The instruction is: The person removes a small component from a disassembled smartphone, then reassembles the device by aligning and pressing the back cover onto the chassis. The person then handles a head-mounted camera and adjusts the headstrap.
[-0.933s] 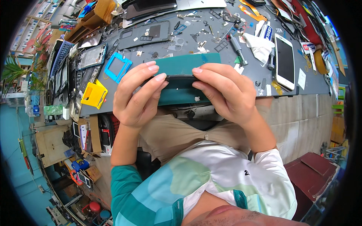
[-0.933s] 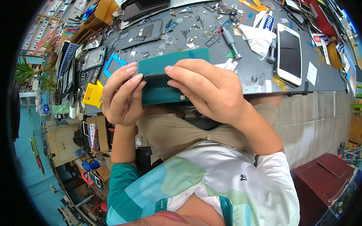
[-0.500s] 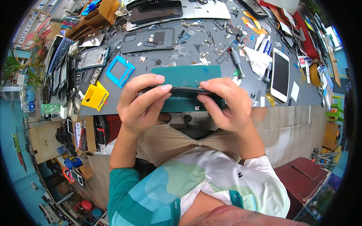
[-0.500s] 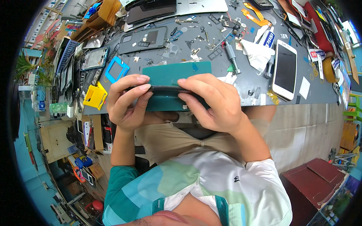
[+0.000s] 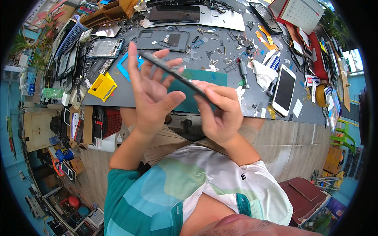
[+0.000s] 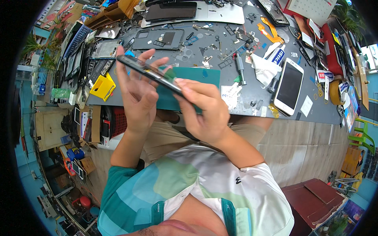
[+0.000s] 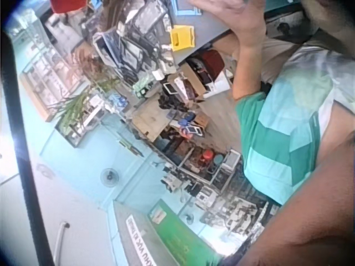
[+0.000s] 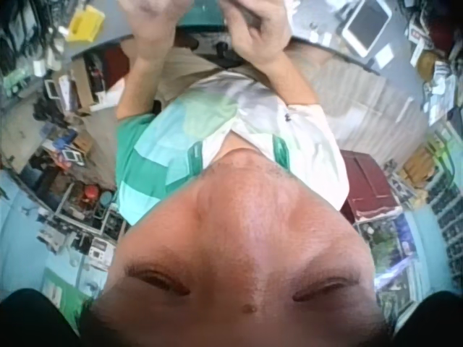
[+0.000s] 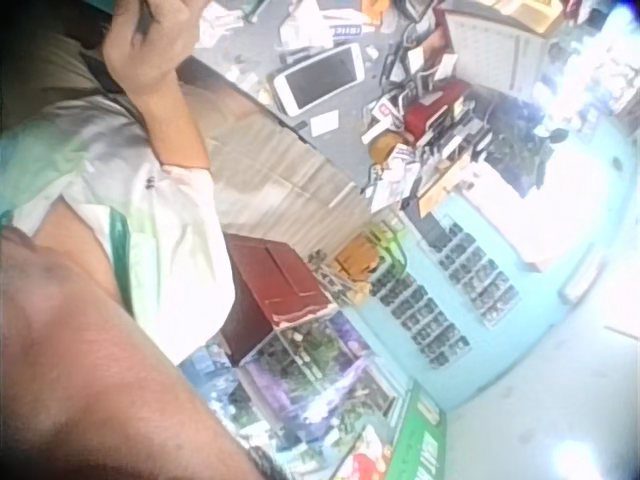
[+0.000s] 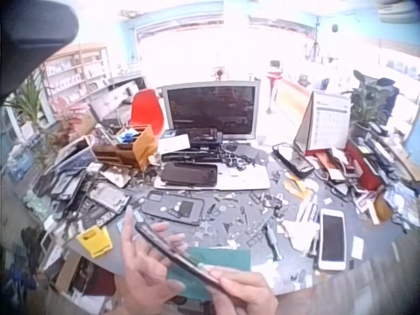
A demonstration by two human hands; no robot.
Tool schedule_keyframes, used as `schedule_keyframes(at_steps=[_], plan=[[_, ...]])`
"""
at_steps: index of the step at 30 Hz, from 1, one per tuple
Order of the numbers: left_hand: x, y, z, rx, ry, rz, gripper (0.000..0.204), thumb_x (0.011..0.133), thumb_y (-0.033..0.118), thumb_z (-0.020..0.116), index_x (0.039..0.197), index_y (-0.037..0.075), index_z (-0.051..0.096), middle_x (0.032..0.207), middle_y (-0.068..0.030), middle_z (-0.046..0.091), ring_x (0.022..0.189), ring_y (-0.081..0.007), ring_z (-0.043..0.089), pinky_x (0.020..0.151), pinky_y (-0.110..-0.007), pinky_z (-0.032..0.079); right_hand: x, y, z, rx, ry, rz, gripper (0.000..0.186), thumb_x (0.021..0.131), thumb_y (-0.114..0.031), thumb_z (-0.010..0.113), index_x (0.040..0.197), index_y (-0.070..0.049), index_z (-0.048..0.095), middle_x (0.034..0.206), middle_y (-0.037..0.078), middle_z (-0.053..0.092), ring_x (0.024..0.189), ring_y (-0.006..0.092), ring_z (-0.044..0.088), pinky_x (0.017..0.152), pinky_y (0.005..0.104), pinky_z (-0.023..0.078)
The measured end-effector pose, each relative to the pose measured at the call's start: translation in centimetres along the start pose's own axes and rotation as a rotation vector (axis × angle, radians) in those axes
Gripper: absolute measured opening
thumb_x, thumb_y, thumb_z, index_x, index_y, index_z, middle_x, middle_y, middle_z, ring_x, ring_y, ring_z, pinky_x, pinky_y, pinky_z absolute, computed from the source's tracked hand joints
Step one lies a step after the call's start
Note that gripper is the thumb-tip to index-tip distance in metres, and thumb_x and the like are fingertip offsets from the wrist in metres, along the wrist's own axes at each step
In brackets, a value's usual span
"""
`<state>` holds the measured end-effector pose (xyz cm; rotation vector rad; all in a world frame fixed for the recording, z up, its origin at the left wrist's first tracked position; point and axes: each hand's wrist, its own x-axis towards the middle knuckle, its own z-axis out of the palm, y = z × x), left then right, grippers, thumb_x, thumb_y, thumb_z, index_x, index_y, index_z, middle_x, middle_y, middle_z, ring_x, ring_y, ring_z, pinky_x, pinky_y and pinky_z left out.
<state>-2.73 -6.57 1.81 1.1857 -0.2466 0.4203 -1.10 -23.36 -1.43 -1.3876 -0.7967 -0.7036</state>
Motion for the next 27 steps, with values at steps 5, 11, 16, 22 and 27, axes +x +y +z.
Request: schedule_keyframes(at_steps=[5,11,16,22,27], plan=[[0.8,0.6,1.3,0.089,0.032,-0.058,0.122,0.09,-0.007,0.078,0.178,0.016,-0.004,0.148,-0.02,0.047,0.12,-0.0297,0.067,0.103,-0.049,0.062,0.8,-0.9,0.6,-0.153,-0.086,0.013,0.044,0.086,0.013,0.084,0.124,0.001,0.064,0.116,0.022,0.075,0.105,0.0364,0.08,0.083,0.0389,0.067],[1.9,-0.1,1.0,0.108,0.046,-0.115,0.131,0.085,-0.006,0.082,0.179,0.013,-0.008,0.132,-0.0113,0.046,0.102,-0.0158,0.064,0.09,-0.032,0.06,1.7,-1.9,-0.9,-0.116,-0.222,0.203,0.045,0.087,0.003,0.088,0.128,0.003,0.069,0.124,0.023,0.075,0.106,0.0352,0.079,0.086,0.038,0.064],[2.3,-1.5,0.7,0.099,-0.007,-0.088,0.129,0.087,-0.004,0.08,0.179,0.016,-0.008,0.136,-0.0129,0.047,0.105,-0.0179,0.066,0.089,-0.032,0.061,2.6,-2.6,-2.5,-0.07,-0.314,0.338,0.042,0.089,0.0,0.085,0.129,0.004,0.074,0.127,0.024,0.076,0.112,0.0337,0.077,0.097,0.0383,0.061],[2.2,-1.9,0.8,0.09,-0.092,-0.052,0.139,0.084,0.0,0.089,0.179,0.018,-0.01,0.144,-0.0158,0.045,0.11,-0.0195,0.066,0.09,-0.033,0.061,5.1,-2.3,-4.0,0.132,-0.254,0.521,0.028,0.102,0.002,0.066,0.127,0.008,0.078,0.134,0.024,0.076,0.122,0.032,0.074,0.106,0.0396,0.057],[2.2,-2.0,0.5,0.145,-0.211,0.013,0.148,0.081,0.01,0.097,0.178,0.014,-0.014,0.163,-0.0156,0.039,0.134,-0.0259,0.059,0.107,-0.04,0.058,8.5,-3.3,-2.4,0.12,-0.229,0.615,0.024,0.1,0.001,0.072,0.121,0.008,0.081,0.126,0.023,0.08,0.114,0.0262,0.077,0.1,0.0349,0.06]])
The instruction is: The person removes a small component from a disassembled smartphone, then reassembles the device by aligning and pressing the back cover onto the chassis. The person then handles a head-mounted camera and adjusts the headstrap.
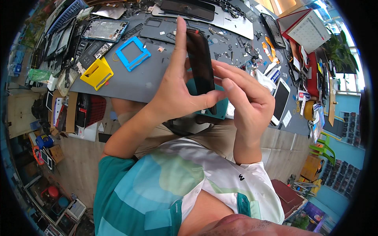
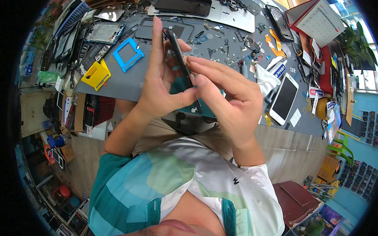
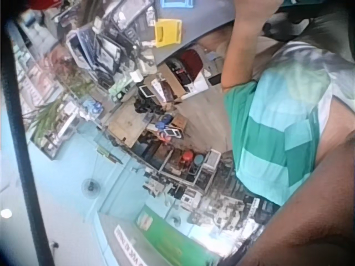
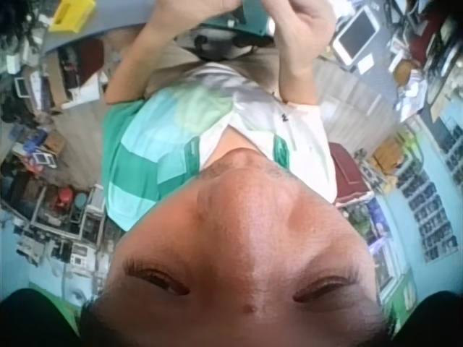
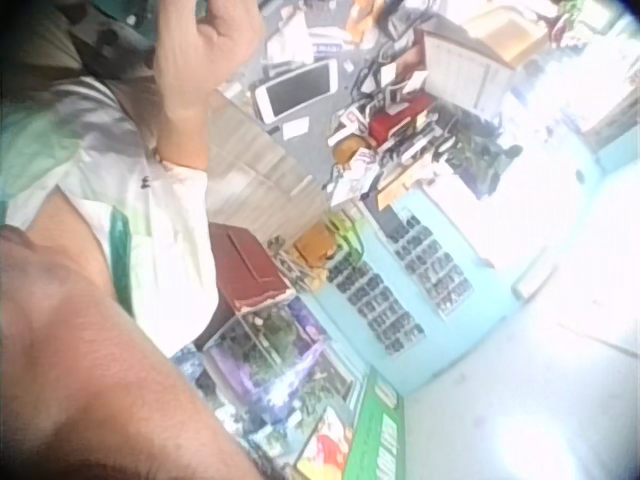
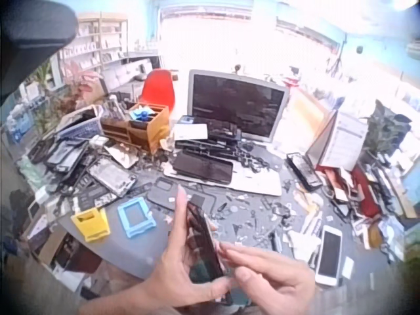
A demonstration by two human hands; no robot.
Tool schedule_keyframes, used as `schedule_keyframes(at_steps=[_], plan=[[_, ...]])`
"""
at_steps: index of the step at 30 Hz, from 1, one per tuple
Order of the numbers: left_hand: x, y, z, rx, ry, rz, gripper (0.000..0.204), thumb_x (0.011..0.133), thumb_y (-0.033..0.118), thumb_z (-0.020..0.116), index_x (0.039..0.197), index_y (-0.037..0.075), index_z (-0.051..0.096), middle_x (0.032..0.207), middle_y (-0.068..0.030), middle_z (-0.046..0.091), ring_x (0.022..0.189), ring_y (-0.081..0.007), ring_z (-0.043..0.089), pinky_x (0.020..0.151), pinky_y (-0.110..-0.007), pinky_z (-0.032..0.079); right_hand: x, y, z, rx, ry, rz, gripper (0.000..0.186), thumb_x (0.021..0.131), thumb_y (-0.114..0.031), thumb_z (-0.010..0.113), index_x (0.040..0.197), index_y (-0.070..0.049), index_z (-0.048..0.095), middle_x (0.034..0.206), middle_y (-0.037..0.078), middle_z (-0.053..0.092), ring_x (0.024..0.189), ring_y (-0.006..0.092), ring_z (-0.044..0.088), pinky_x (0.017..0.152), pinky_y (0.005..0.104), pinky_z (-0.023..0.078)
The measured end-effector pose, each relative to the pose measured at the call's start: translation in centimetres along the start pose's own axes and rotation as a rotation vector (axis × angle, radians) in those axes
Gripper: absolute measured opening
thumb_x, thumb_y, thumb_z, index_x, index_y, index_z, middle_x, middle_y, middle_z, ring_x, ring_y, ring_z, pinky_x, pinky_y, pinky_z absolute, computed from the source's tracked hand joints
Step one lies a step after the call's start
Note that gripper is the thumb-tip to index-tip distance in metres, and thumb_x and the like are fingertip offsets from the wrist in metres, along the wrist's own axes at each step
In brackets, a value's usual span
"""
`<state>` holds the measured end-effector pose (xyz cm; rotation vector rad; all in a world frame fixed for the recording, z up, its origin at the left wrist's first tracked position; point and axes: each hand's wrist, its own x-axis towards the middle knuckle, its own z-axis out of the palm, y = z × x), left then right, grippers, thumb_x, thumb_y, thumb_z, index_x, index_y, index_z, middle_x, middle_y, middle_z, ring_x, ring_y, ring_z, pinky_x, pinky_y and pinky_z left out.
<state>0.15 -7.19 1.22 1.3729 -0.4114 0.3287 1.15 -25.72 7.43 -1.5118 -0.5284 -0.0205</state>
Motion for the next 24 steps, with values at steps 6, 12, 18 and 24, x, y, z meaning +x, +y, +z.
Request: schedule_keyframes(at_steps=[6,12,18,24], plan=[[-0.1,-0.5,0.2,0.093,0.029,0.04,0.149,0.078,0.015,0.101,0.179,0.013,-0.008,0.171,-0.0194,0.034,0.142,-0.029,0.056,0.105,-0.041,0.06,0.2,-0.6,0.5,-0.066,0.018,0.047,0.02,0.097,0.003,0.076,0.115,0.009,0.083,0.118,0.022,0.082,0.106,0.0227,0.078,0.094,0.032,0.061],[-0.1,-0.7,0.2,0.073,0.028,0.044,0.149,0.077,0.017,0.102,0.18,0.013,-0.006,0.17,-0.0196,0.036,0.143,-0.0291,0.055,0.103,-0.04,0.062,0.6,-1.3,0.4,-0.11,-0.004,0.033,0.017,0.095,0.002,0.078,0.11,0.009,0.083,0.115,0.022,0.083,0.101,0.0205,0.079,0.088,0.0293,0.062],[0.1,-1.0,0.2,0.052,0.013,0.076,0.147,0.077,0.016,0.102,0.18,0.014,-0.003,0.162,-0.0177,0.042,0.138,-0.0274,0.058,0.1,-0.039,0.063,0.8,-2.0,0.4,-0.181,-0.001,0.056,0.013,0.093,0.001,0.079,0.102,0.009,0.083,0.11,0.021,0.084,0.091,0.0184,0.08,0.081,0.0282,0.064],[0.1,-0.8,0.1,0.06,-0.013,0.089,0.146,0.077,0.012,0.101,0.181,0.017,-0.001,0.157,-0.0131,0.047,0.134,-0.0237,0.061,0.102,-0.038,0.061,1.0,-2.5,0.1,-0.169,-0.03,0.092,0.012,0.093,0.0,0.08,0.101,0.009,0.083,0.109,0.021,0.084,0.092,0.0186,0.081,0.082,0.0279,0.064]])
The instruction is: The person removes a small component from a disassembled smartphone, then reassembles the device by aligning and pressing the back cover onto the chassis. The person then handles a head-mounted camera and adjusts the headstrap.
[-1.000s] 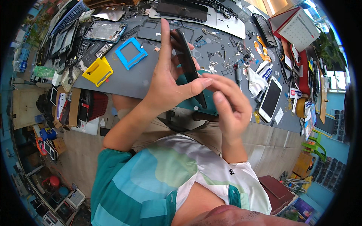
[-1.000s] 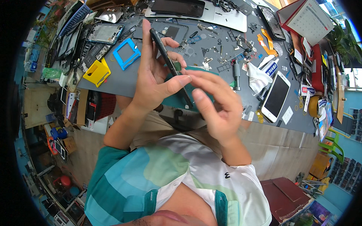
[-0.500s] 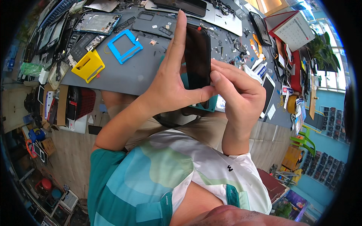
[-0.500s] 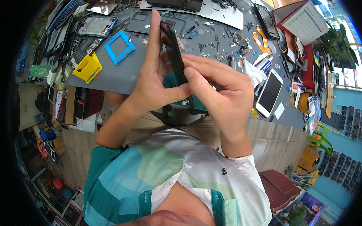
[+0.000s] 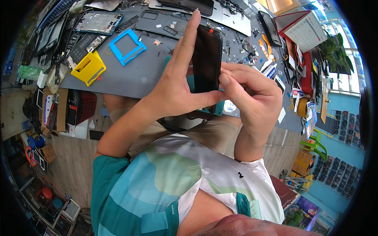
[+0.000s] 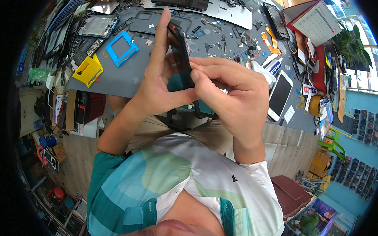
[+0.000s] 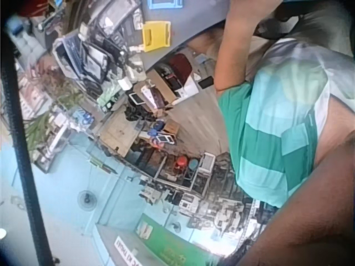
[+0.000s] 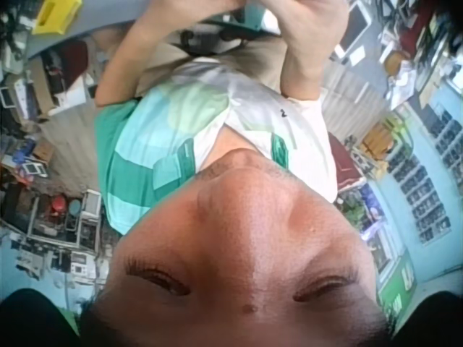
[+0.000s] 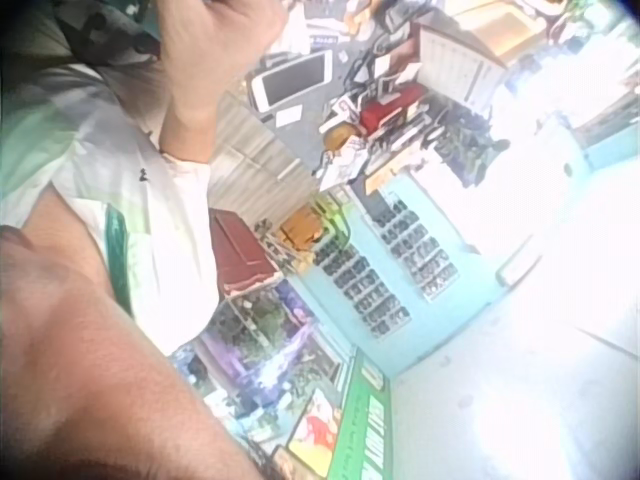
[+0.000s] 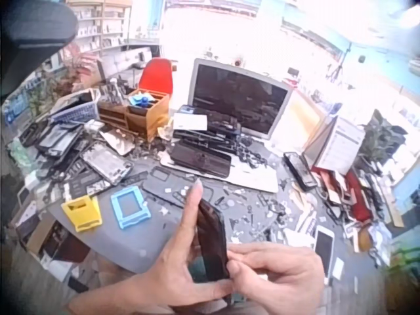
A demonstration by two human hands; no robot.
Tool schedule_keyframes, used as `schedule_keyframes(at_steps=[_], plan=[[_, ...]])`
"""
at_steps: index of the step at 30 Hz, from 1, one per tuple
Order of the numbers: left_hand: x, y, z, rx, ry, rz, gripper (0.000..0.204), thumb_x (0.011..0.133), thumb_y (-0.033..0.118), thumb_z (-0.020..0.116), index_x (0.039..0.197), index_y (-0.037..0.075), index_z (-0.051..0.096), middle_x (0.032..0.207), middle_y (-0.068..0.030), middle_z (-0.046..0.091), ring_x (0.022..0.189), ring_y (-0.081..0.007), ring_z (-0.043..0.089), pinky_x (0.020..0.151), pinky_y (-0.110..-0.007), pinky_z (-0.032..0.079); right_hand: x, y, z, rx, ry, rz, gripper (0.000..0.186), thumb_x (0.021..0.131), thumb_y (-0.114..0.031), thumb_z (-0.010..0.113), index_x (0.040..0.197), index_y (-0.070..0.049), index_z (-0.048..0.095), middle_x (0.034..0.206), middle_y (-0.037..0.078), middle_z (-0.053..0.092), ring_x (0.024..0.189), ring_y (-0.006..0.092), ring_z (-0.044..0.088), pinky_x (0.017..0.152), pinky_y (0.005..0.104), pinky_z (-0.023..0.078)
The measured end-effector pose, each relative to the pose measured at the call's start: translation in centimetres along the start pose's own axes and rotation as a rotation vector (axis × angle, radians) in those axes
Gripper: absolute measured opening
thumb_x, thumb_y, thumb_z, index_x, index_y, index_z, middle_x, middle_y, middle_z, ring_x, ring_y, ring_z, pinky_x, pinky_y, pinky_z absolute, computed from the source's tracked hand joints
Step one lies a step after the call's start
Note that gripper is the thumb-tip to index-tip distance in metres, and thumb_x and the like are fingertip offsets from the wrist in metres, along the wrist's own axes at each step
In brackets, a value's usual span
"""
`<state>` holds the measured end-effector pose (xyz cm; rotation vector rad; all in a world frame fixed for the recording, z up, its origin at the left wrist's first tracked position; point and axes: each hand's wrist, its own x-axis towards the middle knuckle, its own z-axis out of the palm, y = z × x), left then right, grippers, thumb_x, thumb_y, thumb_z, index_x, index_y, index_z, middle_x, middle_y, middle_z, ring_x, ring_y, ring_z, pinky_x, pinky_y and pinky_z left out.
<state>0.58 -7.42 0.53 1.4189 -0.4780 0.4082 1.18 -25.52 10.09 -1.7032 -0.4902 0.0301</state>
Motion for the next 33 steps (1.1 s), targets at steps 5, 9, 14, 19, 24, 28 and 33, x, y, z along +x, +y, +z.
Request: schedule_keyframes(at_steps=[5,9,14,19,24,28,33], plan=[[0.2,0.4,-0.2,-0.014,-0.031,0.028,0.143,0.079,0.008,0.099,0.181,0.018,-0.001,0.154,-0.0102,0.051,0.132,-0.0217,0.063,0.103,-0.039,0.06,-0.1,-0.4,-0.3,-0.016,-0.009,0.004,0.012,0.093,0.0,0.079,0.101,0.009,0.083,0.109,0.02,0.084,0.093,0.0196,0.081,0.082,0.0284,0.064],[0.2,0.4,-0.1,-0.02,-0.026,0.029,0.141,0.08,0.006,0.098,0.181,0.017,0.0,0.153,-0.0106,0.052,0.131,-0.022,0.063,0.104,-0.039,0.06,-0.1,-0.3,-0.4,-0.027,-0.02,-0.005,0.012,0.093,0.001,0.079,0.101,0.009,0.083,0.109,0.02,0.084,0.092,0.0192,0.081,0.083,0.0285,0.064],[0.0,0.8,-0.1,0.008,-0.028,0.01,0.139,0.08,0.006,0.098,0.181,0.015,0.002,0.153,-0.0107,0.052,0.128,-0.0216,0.064,0.104,-0.039,0.06,-0.5,-0.7,-0.1,-0.012,-0.008,0.028,0.012,0.093,0.001,0.079,0.102,0.009,0.083,0.11,0.019,0.084,0.092,0.018,0.081,0.083,0.0281,0.065],[0.3,0.7,-0.1,-0.071,-0.046,0.019,0.139,0.08,0.002,0.097,0.181,0.015,0.002,0.15,-0.0087,0.055,0.124,-0.0193,0.065,0.106,-0.039,0.057,-0.3,-0.1,-0.3,-0.021,-0.035,-0.05,0.013,0.093,0.002,0.078,0.103,0.008,0.083,0.111,0.02,0.084,0.091,0.0191,0.082,0.081,0.0282,0.065],[0.3,0.9,-0.1,-0.074,-0.064,0.004,0.14,0.082,0.0,0.095,0.18,0.017,-0.003,0.151,-0.0089,0.054,0.123,-0.02,0.066,0.109,-0.039,0.056,-0.3,0.1,-0.7,-0.038,-0.055,-0.069,0.015,0.092,0.002,0.079,0.105,0.008,0.083,0.113,0.02,0.084,0.093,0.0201,0.083,0.082,0.0287,0.065],[0.2,1.2,-0.1,-0.106,-0.012,-0.103,0.14,0.083,0.002,0.096,0.18,0.018,-0.004,0.156,-0.0123,0.049,0.128,-0.0243,0.065,0.112,-0.043,0.056,-0.2,0.3,-0.9,-0.089,-0.07,-0.118,0.021,0.093,0.001,0.079,0.112,0.007,0.083,0.115,0.019,0.084,0.097,0.021,0.083,0.085,0.0294,0.065],[0.7,1.0,0.2,-0.257,0.116,-0.168,0.132,0.088,0.007,0.094,0.18,0.016,0.0,0.14,-0.0108,0.049,0.116,-0.0204,0.063,0.103,-0.037,0.055,-1.4,1.7,-1.7,-0.168,-0.047,-0.138,0.028,0.093,0.001,0.077,0.121,0.006,0.081,0.115,0.019,0.084,0.1,0.0211,0.083,0.089,0.0303,0.064]])
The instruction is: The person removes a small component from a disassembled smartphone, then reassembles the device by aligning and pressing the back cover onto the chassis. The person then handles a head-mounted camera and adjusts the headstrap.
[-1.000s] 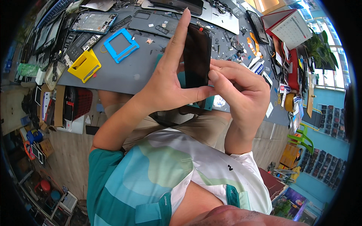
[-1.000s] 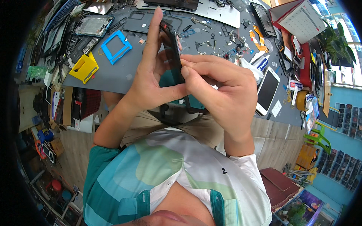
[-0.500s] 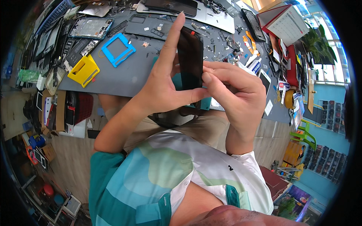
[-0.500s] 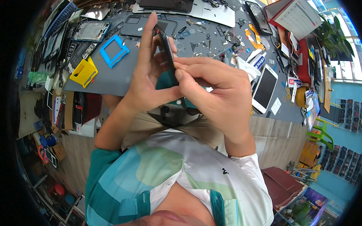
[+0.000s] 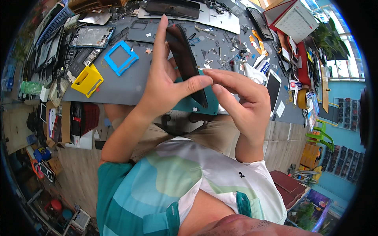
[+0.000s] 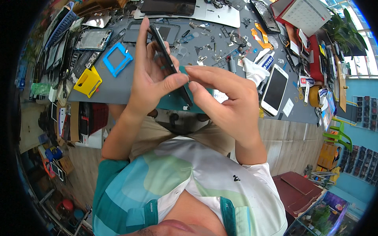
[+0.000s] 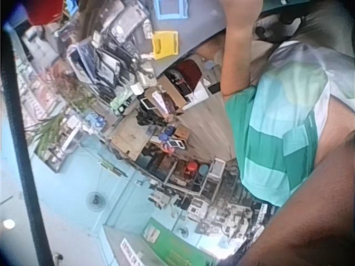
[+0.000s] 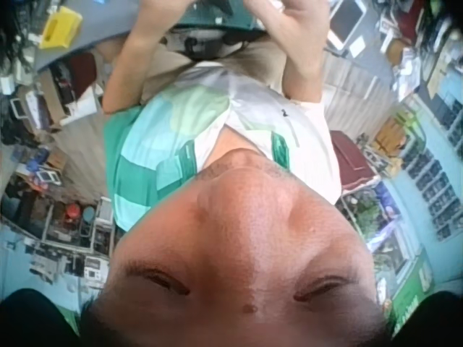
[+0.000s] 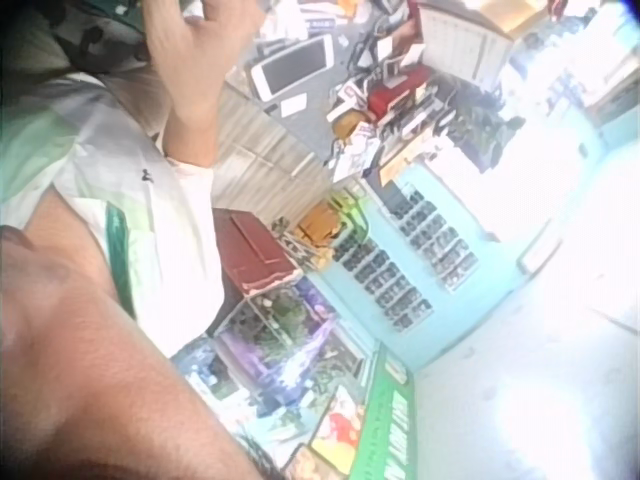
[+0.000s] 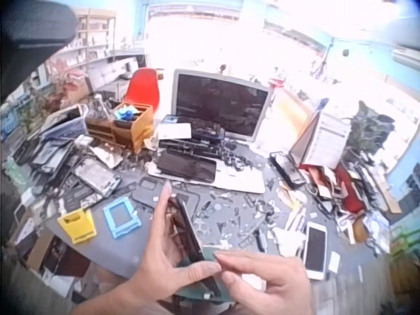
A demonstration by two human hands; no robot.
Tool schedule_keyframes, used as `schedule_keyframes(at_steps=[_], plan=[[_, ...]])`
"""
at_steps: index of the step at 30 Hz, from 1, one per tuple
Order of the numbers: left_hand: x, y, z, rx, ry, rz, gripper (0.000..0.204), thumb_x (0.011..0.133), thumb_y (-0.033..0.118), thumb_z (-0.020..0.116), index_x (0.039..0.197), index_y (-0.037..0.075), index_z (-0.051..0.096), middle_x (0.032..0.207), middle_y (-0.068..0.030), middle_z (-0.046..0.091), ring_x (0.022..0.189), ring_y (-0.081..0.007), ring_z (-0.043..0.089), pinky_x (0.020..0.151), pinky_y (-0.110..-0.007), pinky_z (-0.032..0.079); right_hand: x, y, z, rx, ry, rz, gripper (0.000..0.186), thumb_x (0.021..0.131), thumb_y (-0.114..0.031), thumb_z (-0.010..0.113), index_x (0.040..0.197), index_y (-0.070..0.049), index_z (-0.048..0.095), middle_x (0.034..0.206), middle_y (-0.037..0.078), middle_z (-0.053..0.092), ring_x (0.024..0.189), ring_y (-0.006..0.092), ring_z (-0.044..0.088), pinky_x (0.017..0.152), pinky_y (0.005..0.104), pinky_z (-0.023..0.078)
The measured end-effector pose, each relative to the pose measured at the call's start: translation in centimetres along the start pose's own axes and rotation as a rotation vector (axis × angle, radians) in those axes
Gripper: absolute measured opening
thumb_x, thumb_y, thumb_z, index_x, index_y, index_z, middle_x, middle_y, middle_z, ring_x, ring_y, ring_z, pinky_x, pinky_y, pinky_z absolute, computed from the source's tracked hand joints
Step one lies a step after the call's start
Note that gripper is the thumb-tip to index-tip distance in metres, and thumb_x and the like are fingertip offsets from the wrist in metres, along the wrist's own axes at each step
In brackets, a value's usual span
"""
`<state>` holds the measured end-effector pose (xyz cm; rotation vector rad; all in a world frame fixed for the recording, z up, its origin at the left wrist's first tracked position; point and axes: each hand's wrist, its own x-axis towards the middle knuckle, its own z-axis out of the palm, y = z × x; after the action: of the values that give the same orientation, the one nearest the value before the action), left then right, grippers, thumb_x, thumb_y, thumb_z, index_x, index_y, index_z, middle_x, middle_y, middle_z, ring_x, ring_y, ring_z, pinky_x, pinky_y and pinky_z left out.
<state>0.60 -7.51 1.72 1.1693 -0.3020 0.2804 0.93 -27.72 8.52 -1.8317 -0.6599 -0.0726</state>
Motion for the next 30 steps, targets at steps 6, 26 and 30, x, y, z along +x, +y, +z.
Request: schedule_keyframes(at_steps=[6,26,30], plan=[[0.5,-0.9,-0.9,-0.043,0.072,-0.048,0.121,0.095,0.004,0.086,0.178,0.01,-0.001,0.14,-0.0176,0.054,0.129,-0.0277,0.064,0.109,-0.042,0.055,-1.4,0.1,0.3,0.022,-0.075,0.155,0.03,0.093,0.001,0.075,0.122,0.006,0.081,0.105,0.017,0.085,0.097,0.0218,0.084,0.086,0.0307,0.065],[0.5,-0.7,-0.8,-0.169,0.068,-0.114,0.109,0.098,-0.003,0.078,0.176,0.007,0.002,0.154,-0.0181,0.046,0.138,-0.0252,0.056,0.114,-0.039,0.05,-1.7,0.4,1.2,-0.033,-0.043,0.152,0.032,0.087,0.002,0.075,0.118,0.005,0.081,0.099,0.017,0.085,0.091,0.0234,0.085,0.079,0.0314,0.066],[0.6,-0.6,0.1,-0.262,0.076,-0.012,0.11,0.095,-0.01,0.079,0.175,0.008,0.005,0.152,-0.0179,0.046,0.138,-0.0254,0.056,0.116,-0.038,0.048,-0.2,0.3,0.6,-0.112,-0.116,0.142,0.034,0.084,-0.002,0.076,0.116,0.005,0.08,0.095,0.019,0.084,0.086,0.0237,0.085,0.073,0.0313,0.066]])
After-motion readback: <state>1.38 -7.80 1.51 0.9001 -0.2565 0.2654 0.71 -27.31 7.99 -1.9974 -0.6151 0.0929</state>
